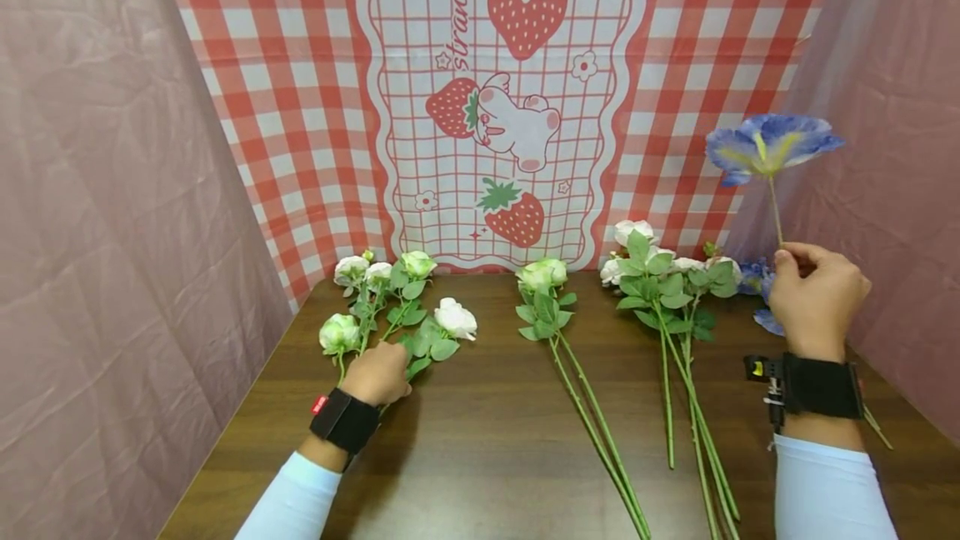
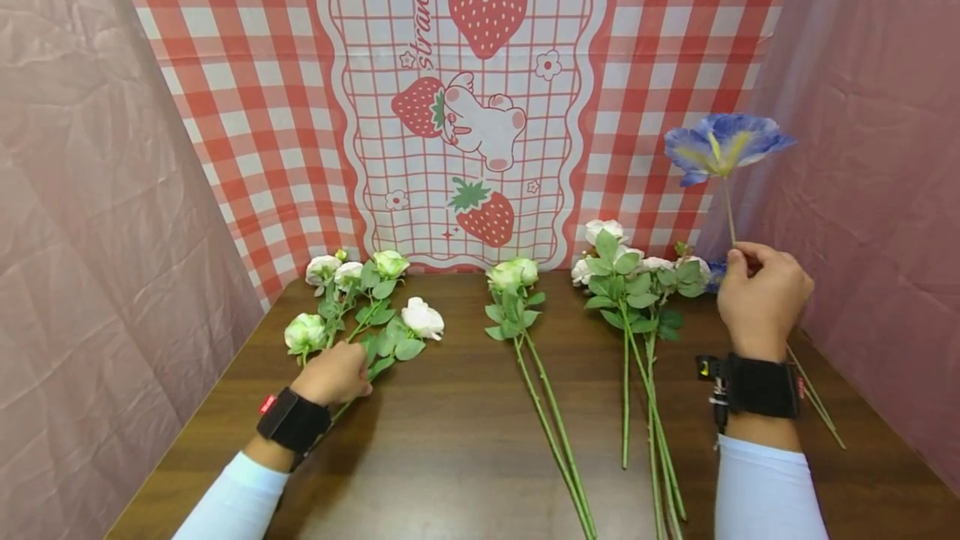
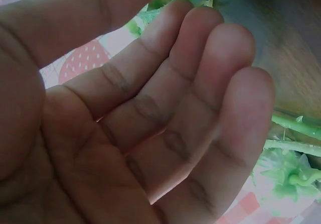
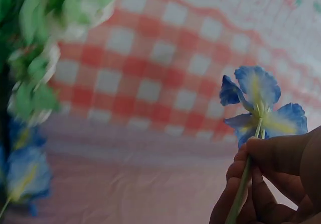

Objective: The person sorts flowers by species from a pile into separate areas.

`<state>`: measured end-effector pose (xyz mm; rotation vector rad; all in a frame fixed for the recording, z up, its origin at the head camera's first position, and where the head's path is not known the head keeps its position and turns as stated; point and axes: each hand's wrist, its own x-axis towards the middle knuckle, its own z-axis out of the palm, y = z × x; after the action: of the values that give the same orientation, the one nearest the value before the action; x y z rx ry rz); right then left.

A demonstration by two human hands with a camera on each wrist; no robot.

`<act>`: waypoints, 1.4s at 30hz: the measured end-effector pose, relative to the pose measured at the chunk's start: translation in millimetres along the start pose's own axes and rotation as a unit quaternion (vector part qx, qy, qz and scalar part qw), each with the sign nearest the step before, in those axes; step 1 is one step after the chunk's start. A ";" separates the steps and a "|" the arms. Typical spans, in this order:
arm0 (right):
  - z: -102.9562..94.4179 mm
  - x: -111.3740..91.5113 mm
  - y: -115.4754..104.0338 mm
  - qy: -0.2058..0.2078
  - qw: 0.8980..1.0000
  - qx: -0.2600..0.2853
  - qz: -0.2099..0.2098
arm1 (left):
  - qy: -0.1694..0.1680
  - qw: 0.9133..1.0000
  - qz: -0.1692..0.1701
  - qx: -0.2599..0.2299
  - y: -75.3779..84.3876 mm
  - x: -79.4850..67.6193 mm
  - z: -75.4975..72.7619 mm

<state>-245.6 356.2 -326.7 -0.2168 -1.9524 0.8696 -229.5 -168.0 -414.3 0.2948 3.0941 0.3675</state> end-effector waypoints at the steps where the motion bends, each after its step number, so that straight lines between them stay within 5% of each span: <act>1: -1.2 1.5 5.7 0.004 1.000 -0.008 0.000 | -0.001 1.000 0.000 0.000 0.1 -0.3 -0.1; 15: -8.2 0.9 77.6 -0.033 0.988 -0.122 0.088 | -0.001 1.000 -0.003 0.002 3.2 -2.5 -1.0; 23: -6.3 -6.3 111.3 -0.107 0.963 -0.167 0.181 | -0.001 1.000 0.003 0.009 3.9 -0.8 0.4; 42: -9.9 -7.6 145.7 -0.216 0.908 -0.229 0.278 | 0.000 1.000 0.001 0.012 5.2 -0.6 1.5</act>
<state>-262.2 463.9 -424.3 -0.9665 -2.5549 0.8414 -227.9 -162.8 -414.6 0.2977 3.1003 0.3308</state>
